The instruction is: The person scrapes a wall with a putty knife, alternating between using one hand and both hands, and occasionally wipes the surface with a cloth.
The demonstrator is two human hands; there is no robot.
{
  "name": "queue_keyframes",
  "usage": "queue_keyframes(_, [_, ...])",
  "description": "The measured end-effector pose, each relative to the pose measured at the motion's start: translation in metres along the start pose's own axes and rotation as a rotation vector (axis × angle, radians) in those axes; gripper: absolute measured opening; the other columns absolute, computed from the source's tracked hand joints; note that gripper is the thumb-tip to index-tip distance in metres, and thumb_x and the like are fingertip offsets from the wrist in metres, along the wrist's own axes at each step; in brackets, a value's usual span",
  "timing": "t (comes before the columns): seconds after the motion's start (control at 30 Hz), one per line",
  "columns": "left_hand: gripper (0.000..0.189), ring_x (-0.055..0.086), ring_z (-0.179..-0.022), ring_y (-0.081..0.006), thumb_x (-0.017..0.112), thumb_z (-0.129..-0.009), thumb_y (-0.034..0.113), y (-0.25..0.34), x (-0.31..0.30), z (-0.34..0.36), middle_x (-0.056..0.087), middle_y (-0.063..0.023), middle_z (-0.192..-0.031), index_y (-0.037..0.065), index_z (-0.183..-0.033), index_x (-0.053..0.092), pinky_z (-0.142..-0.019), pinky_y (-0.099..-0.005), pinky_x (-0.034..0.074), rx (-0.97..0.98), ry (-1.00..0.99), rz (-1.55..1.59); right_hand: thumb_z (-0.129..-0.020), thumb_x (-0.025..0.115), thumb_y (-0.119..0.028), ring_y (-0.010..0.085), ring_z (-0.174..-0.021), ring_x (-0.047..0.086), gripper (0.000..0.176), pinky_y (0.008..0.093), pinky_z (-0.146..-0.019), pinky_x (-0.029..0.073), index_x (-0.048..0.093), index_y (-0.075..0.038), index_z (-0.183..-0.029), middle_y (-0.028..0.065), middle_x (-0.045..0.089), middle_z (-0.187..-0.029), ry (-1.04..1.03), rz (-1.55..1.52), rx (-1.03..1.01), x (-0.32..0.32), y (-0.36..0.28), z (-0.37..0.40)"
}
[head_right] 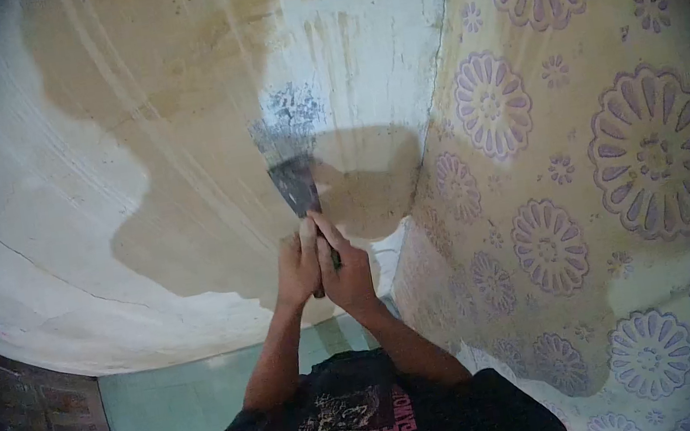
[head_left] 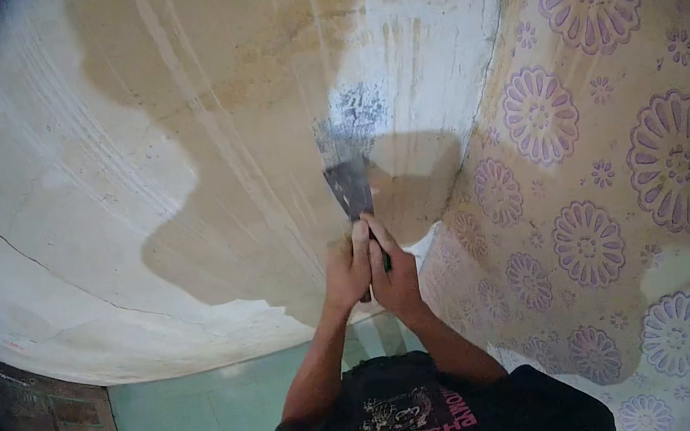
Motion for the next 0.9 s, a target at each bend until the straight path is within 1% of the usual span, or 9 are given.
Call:
queue_keyframes(0.07, [0.055,0.059,-0.054,-0.0205,0.038,-0.107,0.039,-0.008,0.003,0.004,0.059,-0.0145,-0.059,-0.007,-0.085,0.058,-0.051,-0.0391,0.047,-0.321,-0.190,0.100,-0.103,0.046,-0.019,0.0363,-0.116,0.063,0.041,0.0385,-0.092,0.051,0.048,-0.009,-0.143,0.0235,0.062,-0.127,-0.110,-0.060,0.201,0.002,0.000,-0.006])
queue_keyframes(0.17, [0.057,0.055,-0.047,-0.0174,0.037,-0.107,0.040,-0.037,0.010,0.013,0.056,-0.0114,-0.055,-0.005,-0.080,0.058,-0.043,-0.0364,0.044,0.043,0.027,-0.006,-0.104,0.045,-0.020,0.0366,-0.115,0.064,0.042,0.0380,-0.092,0.051,0.046,-0.009,-0.144,0.0238,0.061,-0.128,0.007,0.061,0.009,0.005,0.025,0.021])
queue_keyframes(0.3, [0.060,0.059,-0.054,-0.0203,0.034,-0.107,0.042,-0.032,0.005,0.011,0.056,-0.0124,-0.058,-0.006,-0.082,0.059,-0.050,-0.0402,0.047,-0.384,-0.111,0.021,-0.105,0.042,-0.019,0.0299,-0.107,0.066,0.043,0.0352,-0.090,0.050,0.044,-0.004,-0.145,0.0240,0.061,-0.128,-0.117,-0.099,0.317,0.008,0.029,0.032])
queue_keyframes(0.37, [0.061,0.061,-0.058,-0.0221,0.033,-0.107,0.042,-0.042,0.007,0.003,0.054,-0.0146,-0.057,-0.008,-0.083,0.057,-0.054,-0.0426,0.047,-0.340,-0.111,0.027,-0.105,0.042,-0.019,0.0294,-0.110,0.065,0.043,0.0356,-0.092,0.049,0.043,-0.004,-0.145,0.0244,0.061,-0.128,-0.113,-0.096,0.276,0.005,0.026,0.035])
queue_keyframes(0.43, [0.070,0.057,-0.052,-0.0165,0.029,-0.106,0.053,-0.036,0.002,-0.002,0.058,-0.0077,-0.059,-0.003,-0.080,0.062,-0.046,-0.0349,0.044,-0.028,0.082,-0.135,-0.105,0.042,-0.019,0.0289,-0.114,0.063,0.044,0.0359,-0.093,0.049,0.043,-0.004,-0.146,0.0249,0.060,-0.129,-0.107,-0.100,0.229,0.008,0.027,0.033])
queue_keyframes(0.53, [0.067,0.055,-0.053,-0.0153,0.029,-0.106,0.052,-0.053,0.007,0.000,0.056,-0.0061,-0.059,-0.001,-0.080,0.062,-0.048,-0.0343,0.044,-0.160,0.012,-0.072,-0.104,0.041,-0.019,0.0290,-0.108,0.066,0.044,0.0355,-0.089,0.051,0.042,-0.003,-0.146,0.0250,0.062,-0.126,-0.046,-0.039,0.088,0.008,0.022,0.033])
queue_keyframes(0.67, [0.066,0.052,-0.054,-0.0141,0.030,-0.107,0.050,-0.007,-0.003,-0.012,0.054,-0.0052,-0.059,-0.001,-0.077,0.060,-0.050,-0.0342,0.043,-0.033,0.050,0.006,-0.103,0.044,-0.018,0.0352,-0.111,0.066,0.045,0.0366,-0.090,0.052,0.044,-0.007,-0.146,0.0274,0.061,-0.127,-0.064,-0.009,0.152,0.003,0.000,0.008])
queue_keyframes(0.73, [0.064,0.050,-0.055,-0.0128,0.031,-0.107,0.048,-0.013,0.002,-0.006,0.052,-0.0043,-0.059,0.000,-0.074,0.059,-0.051,-0.0338,0.042,-0.393,-0.117,0.063,-0.103,0.045,-0.017,0.0362,-0.111,0.066,0.045,0.0368,-0.089,0.052,0.044,-0.007,-0.146,0.0277,0.061,-0.126,-0.111,-0.021,0.229,0.006,0.008,0.016])
queue_keyframes(0.9, [0.064,0.050,-0.054,-0.0123,0.031,-0.107,0.046,-0.036,0.004,-0.004,0.051,-0.0037,-0.057,0.000,-0.072,0.058,-0.051,-0.0338,0.042,-0.132,0.032,-0.002,-0.103,0.043,-0.015,0.0247,-0.085,0.069,0.045,0.0368,-0.076,0.053,0.043,-0.005,-0.147,0.0241,0.066,-0.113,-0.106,-0.034,0.255,0.009,0.029,0.032])
Point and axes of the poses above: each hand's wrist, its own z-axis away from the middle knuckle, its own x-axis out of the palm, y = z × x, the point moved 7 cm from there along -z, towards the middle knuckle
